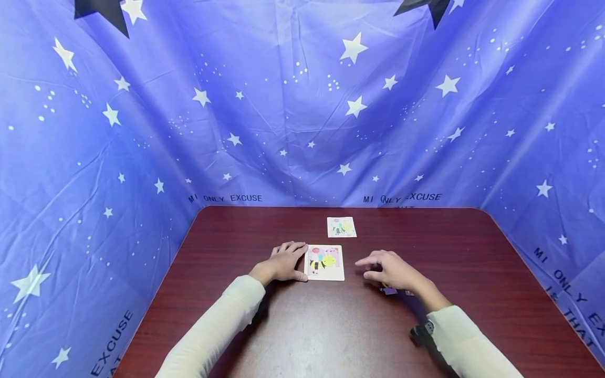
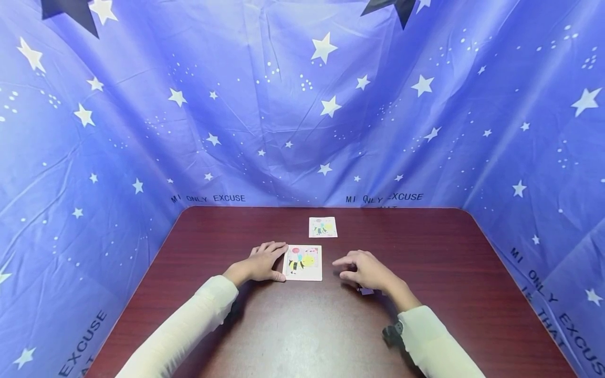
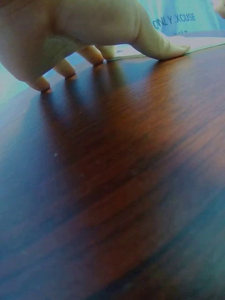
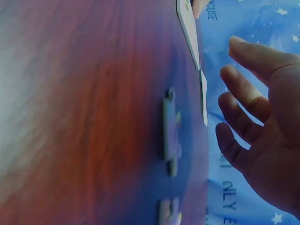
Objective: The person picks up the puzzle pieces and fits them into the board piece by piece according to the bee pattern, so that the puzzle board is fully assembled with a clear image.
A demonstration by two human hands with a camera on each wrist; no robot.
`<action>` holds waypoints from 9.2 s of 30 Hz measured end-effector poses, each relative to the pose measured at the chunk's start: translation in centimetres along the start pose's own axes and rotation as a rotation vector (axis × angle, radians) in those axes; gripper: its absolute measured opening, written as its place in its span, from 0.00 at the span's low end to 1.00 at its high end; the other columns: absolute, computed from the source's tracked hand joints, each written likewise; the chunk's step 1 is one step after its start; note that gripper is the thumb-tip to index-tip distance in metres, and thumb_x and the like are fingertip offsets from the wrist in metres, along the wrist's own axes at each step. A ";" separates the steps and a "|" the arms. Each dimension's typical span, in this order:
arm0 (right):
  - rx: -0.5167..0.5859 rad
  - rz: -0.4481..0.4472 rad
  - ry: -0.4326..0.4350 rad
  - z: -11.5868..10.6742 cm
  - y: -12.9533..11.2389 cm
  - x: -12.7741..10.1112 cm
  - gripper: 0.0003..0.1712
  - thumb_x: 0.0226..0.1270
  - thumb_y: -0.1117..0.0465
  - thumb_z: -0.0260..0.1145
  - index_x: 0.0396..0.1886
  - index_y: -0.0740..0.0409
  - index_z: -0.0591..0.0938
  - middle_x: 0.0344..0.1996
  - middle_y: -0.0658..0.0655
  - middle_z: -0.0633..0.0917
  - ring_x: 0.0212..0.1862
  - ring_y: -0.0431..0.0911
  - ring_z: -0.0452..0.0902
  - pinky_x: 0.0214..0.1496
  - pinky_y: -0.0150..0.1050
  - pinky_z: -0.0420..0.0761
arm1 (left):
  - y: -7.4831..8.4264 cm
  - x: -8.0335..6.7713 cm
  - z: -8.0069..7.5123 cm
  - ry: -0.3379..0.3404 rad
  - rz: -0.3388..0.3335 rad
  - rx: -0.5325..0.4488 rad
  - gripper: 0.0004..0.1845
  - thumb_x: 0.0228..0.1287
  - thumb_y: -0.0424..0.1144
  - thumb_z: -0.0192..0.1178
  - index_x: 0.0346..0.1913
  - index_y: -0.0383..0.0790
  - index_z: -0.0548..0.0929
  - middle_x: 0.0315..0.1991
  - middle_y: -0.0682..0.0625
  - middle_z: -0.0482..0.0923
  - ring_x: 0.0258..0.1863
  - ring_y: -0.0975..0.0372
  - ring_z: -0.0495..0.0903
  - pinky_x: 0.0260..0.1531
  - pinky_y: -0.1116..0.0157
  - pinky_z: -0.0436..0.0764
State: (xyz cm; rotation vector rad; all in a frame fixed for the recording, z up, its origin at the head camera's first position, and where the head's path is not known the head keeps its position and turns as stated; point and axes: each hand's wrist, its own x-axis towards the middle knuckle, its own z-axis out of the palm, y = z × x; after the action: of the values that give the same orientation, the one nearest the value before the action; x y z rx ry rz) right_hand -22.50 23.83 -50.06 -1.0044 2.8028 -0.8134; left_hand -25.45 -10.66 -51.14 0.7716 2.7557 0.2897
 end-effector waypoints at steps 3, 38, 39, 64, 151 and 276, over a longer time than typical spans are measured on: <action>0.005 0.013 0.002 0.0 0.5 -0.9 0.17 0.65 0.59 0.73 0.54 0.48 0.89 0.40 0.46 0.88 0.41 0.36 0.76 0.46 0.36 0.76 | 0.1 0.0 -0.1 0.001 -0.003 -0.002 0.54 0.58 0.65 0.68 0.80 0.43 0.59 0.80 0.48 0.58 0.79 0.43 0.56 0.70 0.40 0.62; -0.155 -0.024 0.113 -0.1 3.6 -6.2 0.12 0.53 0.60 0.79 0.40 0.48 0.91 0.34 0.42 0.85 0.39 0.38 0.76 0.42 0.39 0.74 | -0.5 0.3 0.7 0.004 -0.007 -0.002 0.54 0.59 0.64 0.68 0.81 0.43 0.58 0.81 0.47 0.56 0.79 0.43 0.54 0.70 0.39 0.61; -0.146 -0.025 0.115 0.0 3.6 -6.2 0.11 0.53 0.60 0.79 0.38 0.47 0.91 0.34 0.42 0.85 0.39 0.38 0.76 0.42 0.39 0.74 | -0.4 0.3 0.6 0.004 -0.006 0.011 0.54 0.59 0.65 0.67 0.81 0.43 0.57 0.81 0.47 0.56 0.79 0.43 0.54 0.70 0.39 0.61; -0.095 -0.140 0.093 -0.2 3.3 -5.7 0.17 0.55 0.64 0.77 0.40 0.44 0.82 0.29 0.40 0.80 0.35 0.36 0.72 0.42 0.37 0.66 | 0.1 0.0 -0.3 -0.006 -0.010 0.008 0.53 0.59 0.66 0.67 0.81 0.44 0.58 0.81 0.49 0.56 0.79 0.44 0.55 0.71 0.40 0.62; 0.007 0.079 0.073 6.4 -4.8 7.3 0.10 0.64 0.62 0.69 0.42 0.48 0.92 0.41 0.46 0.92 0.47 0.46 0.87 0.53 0.48 0.80 | -0.1 0.0 0.0 -0.017 -0.009 0.005 0.54 0.59 0.67 0.66 0.81 0.44 0.58 0.81 0.49 0.56 0.80 0.45 0.54 0.71 0.41 0.61; 0.078 0.258 0.073 -1.8 4.7 -9.1 0.18 0.50 0.63 0.81 0.42 0.53 0.87 0.29 0.45 0.78 0.30 0.31 0.69 0.32 0.30 0.70 | -0.3 0.1 0.3 -0.010 -0.002 -0.008 0.53 0.58 0.66 0.67 0.81 0.45 0.58 0.80 0.49 0.57 0.80 0.45 0.54 0.71 0.41 0.60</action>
State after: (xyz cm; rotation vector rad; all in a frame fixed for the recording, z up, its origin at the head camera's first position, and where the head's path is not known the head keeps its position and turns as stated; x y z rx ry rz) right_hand -18.47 33.24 -51.95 -0.5968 2.8530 -0.9322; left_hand -25.59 -10.83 -51.49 0.7665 2.7445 0.2953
